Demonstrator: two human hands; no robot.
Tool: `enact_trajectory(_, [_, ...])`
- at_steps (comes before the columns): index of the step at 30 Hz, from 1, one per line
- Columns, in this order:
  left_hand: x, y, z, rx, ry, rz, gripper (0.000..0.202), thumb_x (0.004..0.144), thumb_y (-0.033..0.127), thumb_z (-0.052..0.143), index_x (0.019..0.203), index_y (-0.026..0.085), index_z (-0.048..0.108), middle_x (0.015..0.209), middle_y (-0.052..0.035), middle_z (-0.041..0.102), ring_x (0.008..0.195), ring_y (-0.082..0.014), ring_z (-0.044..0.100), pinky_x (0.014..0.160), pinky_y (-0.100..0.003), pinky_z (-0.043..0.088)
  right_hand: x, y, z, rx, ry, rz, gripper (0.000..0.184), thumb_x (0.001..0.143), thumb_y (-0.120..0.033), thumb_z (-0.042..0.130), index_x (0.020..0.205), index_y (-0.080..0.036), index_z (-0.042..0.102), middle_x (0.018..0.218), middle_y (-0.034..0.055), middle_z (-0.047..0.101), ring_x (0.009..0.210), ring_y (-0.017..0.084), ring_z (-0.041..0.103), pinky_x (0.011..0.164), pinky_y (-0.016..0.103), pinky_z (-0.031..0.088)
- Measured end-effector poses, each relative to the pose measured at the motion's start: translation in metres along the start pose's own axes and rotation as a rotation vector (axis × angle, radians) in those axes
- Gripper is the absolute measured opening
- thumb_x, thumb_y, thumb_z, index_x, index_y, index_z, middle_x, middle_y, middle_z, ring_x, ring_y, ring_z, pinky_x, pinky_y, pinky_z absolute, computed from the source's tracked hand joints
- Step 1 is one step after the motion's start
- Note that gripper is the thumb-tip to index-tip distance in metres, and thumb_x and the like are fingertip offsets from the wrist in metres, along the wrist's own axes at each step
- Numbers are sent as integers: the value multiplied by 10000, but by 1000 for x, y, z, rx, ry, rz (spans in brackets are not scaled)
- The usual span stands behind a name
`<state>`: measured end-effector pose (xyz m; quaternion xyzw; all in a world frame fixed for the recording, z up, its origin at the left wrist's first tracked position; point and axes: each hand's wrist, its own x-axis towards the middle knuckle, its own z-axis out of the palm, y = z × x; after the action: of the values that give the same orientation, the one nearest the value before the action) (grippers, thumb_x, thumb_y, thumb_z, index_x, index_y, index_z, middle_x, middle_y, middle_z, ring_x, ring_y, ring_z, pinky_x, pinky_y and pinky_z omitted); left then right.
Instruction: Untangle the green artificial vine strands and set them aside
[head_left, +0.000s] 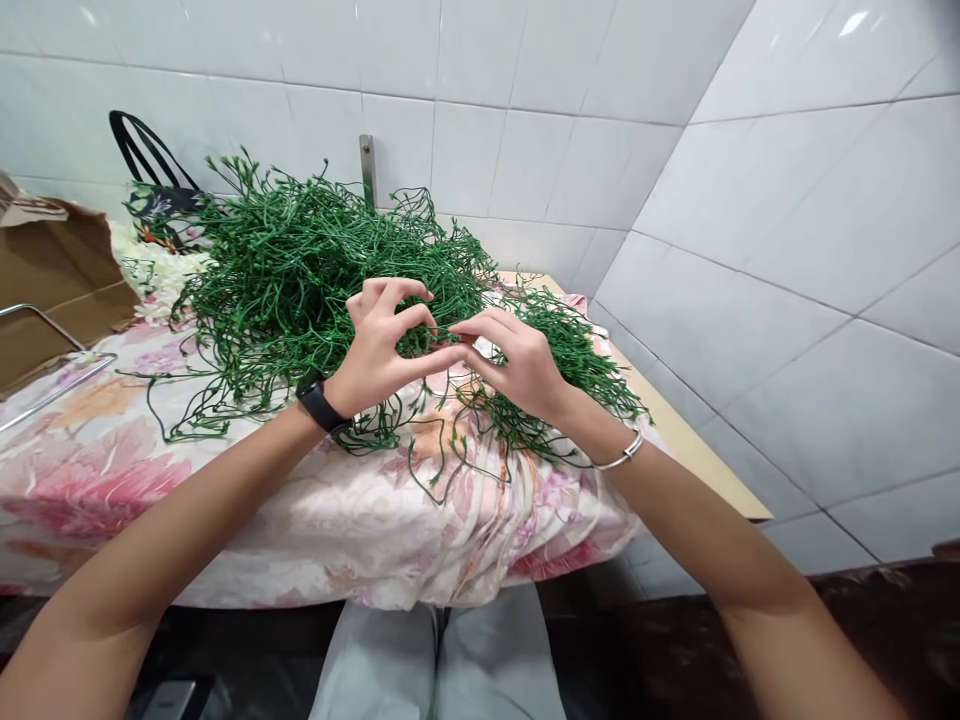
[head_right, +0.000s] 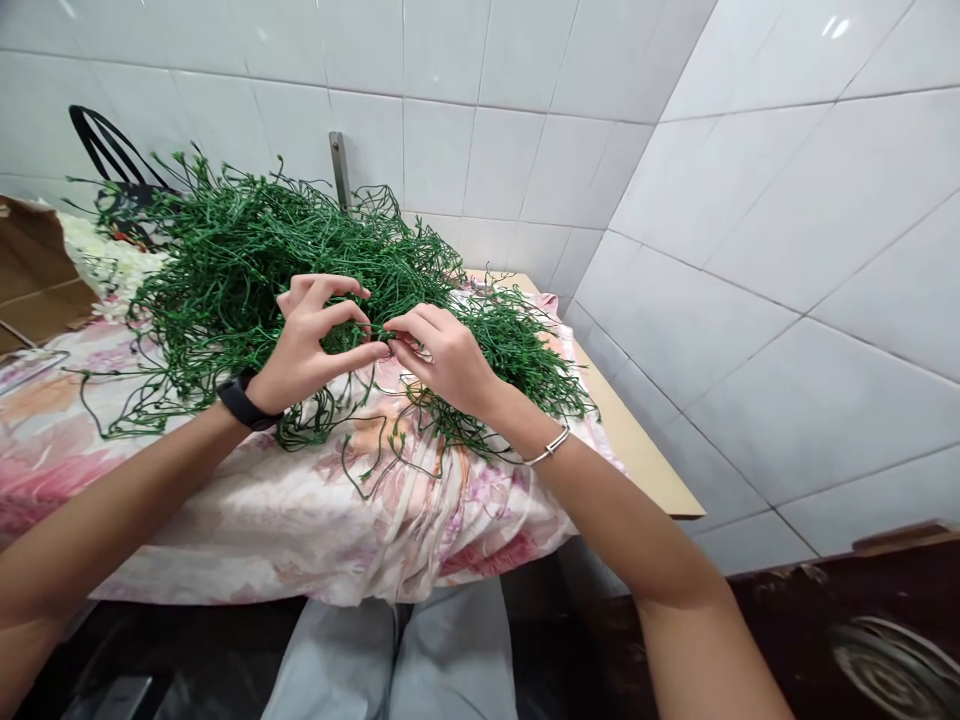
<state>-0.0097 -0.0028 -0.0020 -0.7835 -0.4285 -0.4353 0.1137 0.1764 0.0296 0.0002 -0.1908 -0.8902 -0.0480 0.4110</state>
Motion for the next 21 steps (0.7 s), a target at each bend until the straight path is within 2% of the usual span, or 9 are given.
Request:
enact_trajectory(3, [0,-1,4,108,6,8,280,737,456,566,684,181,582,1083,-51,536,1078,-259,374,858,-429,226,-1,1,2,-55,-50,23,187,848,-257,445,916,-129,564,861,69,623,821,133,564,760,274,449])
enact_trajectory(8, [-2,-2,9,201,4,13,255,796,429,500,730,211,615,1058,-42,553,1079,-261,395,849,-453,203,-1,-2,1,-41,-157,138,209,884,-237,370,939,-117,532,778,42,613,657,86,550,614,212,422])
enact_trajectory(11, [-4,0,9,264,31,21,253,778,439,513,752,219,635,997,-65,554,1034,-272,421,830,-464,223,-1,0,0,-20,-192,132,181,878,-204,371,912,-132,534,780,33,607,662,83,541,617,208,417])
enact_trajectory(14, [-5,3,8,290,83,50,225,751,404,552,876,235,630,1132,-101,503,1094,-310,382,835,-478,240,-2,3,2,-14,-212,109,167,868,-168,373,905,-144,534,816,41,600,709,95,546,663,225,430])
enact_trajectory(16, [-5,4,8,281,130,101,203,746,358,565,909,248,616,1275,-87,422,1177,-323,317,884,-493,221,-2,3,3,-1,-214,111,149,862,-158,384,897,-141,528,800,41,588,688,94,539,655,229,431])
enact_trajectory(18, [-4,4,8,246,157,179,129,760,298,552,861,242,610,1318,-46,404,1225,-304,282,945,-488,191,-2,1,4,49,-212,105,121,857,-150,395,873,-145,514,780,30,580,687,91,535,653,225,430])
enact_trajectory(21, [-2,1,8,115,74,324,100,800,212,490,846,208,579,1164,-40,546,1160,-226,400,984,-423,245,-1,-2,3,128,-177,95,92,848,-135,401,815,-161,483,776,19,564,716,88,525,661,219,426])
